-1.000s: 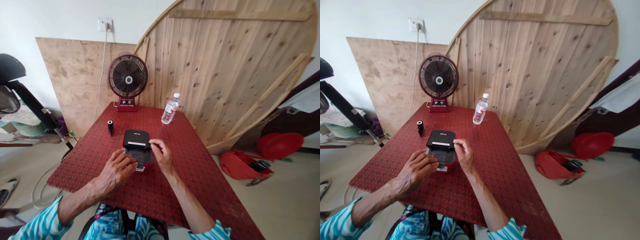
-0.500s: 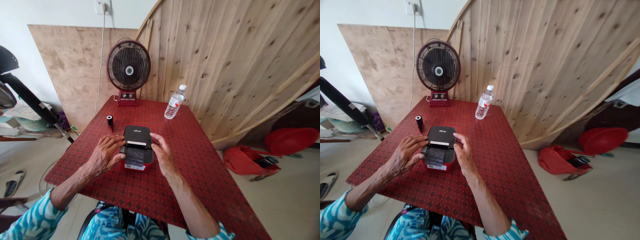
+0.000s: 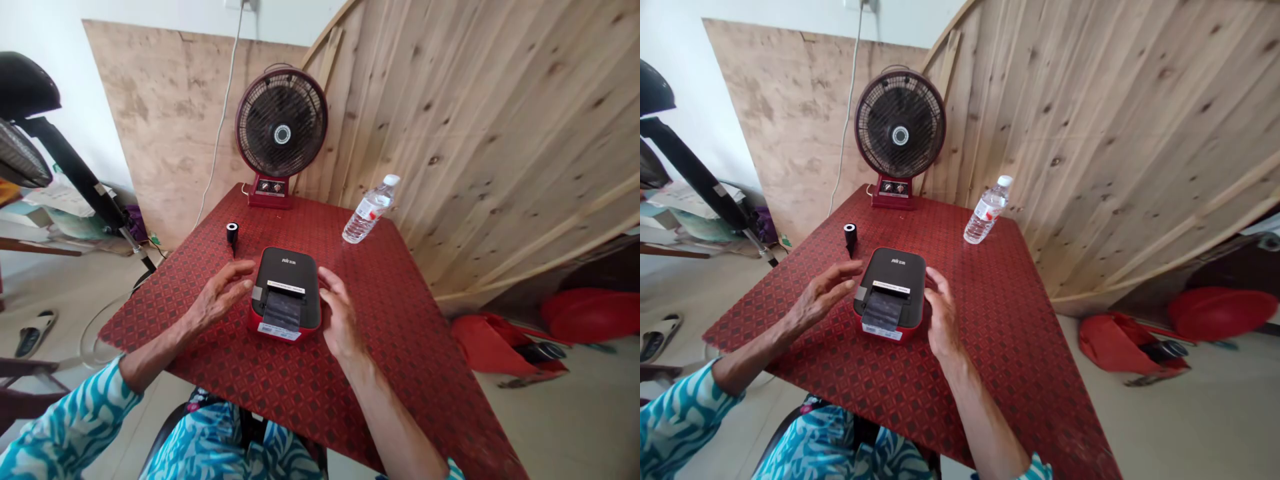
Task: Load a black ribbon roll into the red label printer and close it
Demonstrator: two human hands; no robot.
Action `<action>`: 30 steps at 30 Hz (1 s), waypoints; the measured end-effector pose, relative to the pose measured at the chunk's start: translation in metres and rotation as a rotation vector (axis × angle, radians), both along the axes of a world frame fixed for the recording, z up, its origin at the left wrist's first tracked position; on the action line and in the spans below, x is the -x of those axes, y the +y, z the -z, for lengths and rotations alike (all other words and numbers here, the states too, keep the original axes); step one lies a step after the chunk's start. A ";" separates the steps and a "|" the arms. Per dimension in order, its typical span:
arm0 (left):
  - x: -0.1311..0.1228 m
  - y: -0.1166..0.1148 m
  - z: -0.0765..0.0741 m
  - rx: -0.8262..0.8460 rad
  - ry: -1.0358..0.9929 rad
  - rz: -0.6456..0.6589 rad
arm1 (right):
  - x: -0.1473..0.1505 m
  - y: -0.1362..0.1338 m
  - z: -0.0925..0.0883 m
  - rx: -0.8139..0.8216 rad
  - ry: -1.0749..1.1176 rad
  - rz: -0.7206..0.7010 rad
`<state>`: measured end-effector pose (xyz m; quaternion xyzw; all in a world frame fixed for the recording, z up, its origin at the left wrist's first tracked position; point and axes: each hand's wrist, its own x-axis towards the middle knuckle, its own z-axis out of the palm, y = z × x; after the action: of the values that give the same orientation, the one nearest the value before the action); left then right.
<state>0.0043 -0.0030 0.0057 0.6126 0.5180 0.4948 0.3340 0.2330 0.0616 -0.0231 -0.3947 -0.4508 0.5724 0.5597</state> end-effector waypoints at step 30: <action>-0.007 0.021 0.013 0.273 -0.434 0.375 | 0.002 0.006 0.052 -0.089 -0.280 0.109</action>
<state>0.0110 0.0177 -0.0070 0.5269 0.3745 0.4695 0.6014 0.2312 0.0673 -0.0754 -0.4692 -0.5274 0.4601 0.5386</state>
